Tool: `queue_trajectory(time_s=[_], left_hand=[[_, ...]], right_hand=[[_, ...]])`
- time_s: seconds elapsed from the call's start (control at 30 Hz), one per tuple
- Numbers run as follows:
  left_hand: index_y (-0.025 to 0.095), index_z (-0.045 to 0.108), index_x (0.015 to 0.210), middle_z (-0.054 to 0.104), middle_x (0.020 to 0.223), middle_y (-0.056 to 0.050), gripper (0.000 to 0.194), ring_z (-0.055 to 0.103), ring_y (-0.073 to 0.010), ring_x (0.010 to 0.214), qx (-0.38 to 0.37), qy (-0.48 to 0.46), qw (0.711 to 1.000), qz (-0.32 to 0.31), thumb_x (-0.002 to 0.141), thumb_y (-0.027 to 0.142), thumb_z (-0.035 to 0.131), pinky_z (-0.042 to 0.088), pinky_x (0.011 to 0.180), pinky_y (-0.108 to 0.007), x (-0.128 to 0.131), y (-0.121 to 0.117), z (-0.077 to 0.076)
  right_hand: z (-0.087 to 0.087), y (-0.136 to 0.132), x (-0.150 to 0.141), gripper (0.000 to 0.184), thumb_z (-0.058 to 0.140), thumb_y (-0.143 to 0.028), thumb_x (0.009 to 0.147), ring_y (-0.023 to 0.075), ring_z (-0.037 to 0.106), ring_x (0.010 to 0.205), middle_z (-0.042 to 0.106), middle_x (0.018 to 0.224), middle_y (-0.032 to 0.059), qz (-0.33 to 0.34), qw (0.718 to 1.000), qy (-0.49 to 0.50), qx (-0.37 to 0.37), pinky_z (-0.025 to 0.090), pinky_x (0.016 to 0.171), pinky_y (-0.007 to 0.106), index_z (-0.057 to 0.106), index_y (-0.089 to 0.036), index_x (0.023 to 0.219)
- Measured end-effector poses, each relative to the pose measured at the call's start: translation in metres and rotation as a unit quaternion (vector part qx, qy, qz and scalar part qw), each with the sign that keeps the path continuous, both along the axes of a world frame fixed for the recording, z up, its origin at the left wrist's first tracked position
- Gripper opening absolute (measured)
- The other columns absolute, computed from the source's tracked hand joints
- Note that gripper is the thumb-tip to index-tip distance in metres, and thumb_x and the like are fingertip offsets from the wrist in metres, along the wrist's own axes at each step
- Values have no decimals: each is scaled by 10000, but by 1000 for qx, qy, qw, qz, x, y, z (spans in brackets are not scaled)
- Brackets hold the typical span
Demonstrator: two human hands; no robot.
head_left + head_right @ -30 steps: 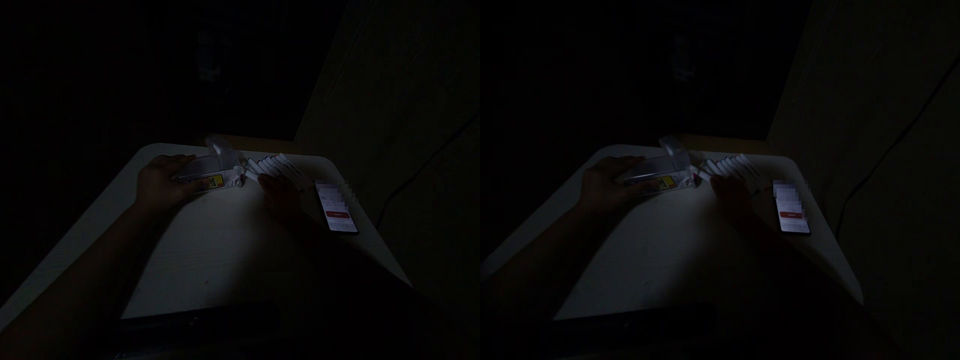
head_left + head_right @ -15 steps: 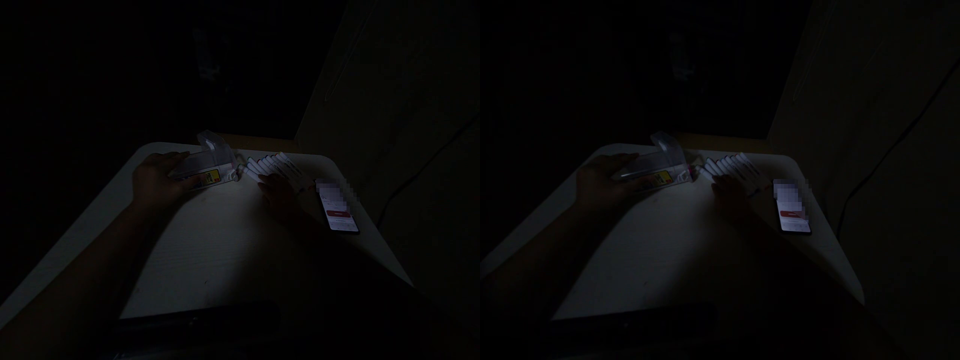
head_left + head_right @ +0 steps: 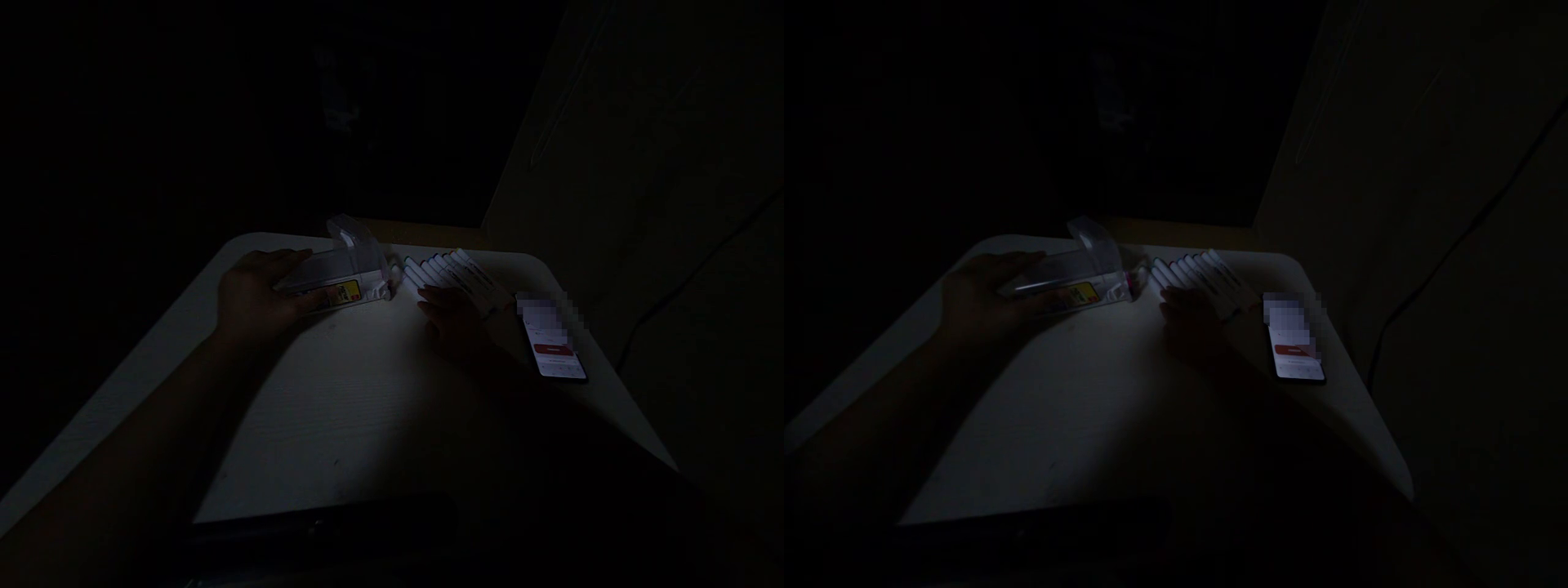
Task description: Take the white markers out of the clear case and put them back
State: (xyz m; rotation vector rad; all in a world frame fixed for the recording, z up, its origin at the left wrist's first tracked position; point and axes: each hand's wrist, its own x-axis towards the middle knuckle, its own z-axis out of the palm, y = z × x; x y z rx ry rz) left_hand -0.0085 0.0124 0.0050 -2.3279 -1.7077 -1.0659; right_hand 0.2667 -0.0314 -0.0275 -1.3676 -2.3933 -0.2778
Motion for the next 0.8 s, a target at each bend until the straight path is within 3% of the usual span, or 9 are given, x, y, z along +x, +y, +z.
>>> queue_trajectory(time_s=[0.3, 0.5, 0.63, 0.8], left_hand=[[178, 572, 1109, 608, 1122, -44, 588, 562, -192, 987, 39, 9, 990, -132, 646, 534, 645, 444, 895, -334, 2, -3, 0], [178, 578, 1100, 616, 1105, -46, 587, 571, -187, 966, 50, 4, 987, -154, 630, 519, 668, 458, 885, -339, 2, -3, 1], [169, 575, 1104, 619, 1101, -56, 582, 569, -193, 968, 56, 14, 986, -156, 644, 517, 657, 462, 881, -346, 2, -2, 0], [231, 579, 1096, 621, 1100, -35, 576, 581, -200, 953, 56, -2, 987, -150, 627, 560, 643, 476, 857, -354, 2, -1, -1]], right_hand=[[10, -1, -8, 371, 457, -115, 746, 253, 437, 1150, 530, 1248, 137, -10, 1000, -14, -6, 290, 940, 427, 593, -105, 1091], [16, -3, -10, 357, 425, -116, 781, 232, 460, 1060, 577, 1158, 109, 5, 1000, -22, 4, 281, 890, 403, 574, -141, 1104], [14, -3, -11, 336, 387, -152, 834, 217, 459, 1002, 589, 1113, 89, 52, 995, -53, 62, 268, 860, 393, 544, -154, 1132], [13, -1, -13, 266, 406, -220, 849, 217, 453, 992, 584, 1085, 86, 74, 992, -73, 69, 293, 805, 360, 584, -159, 1036]])
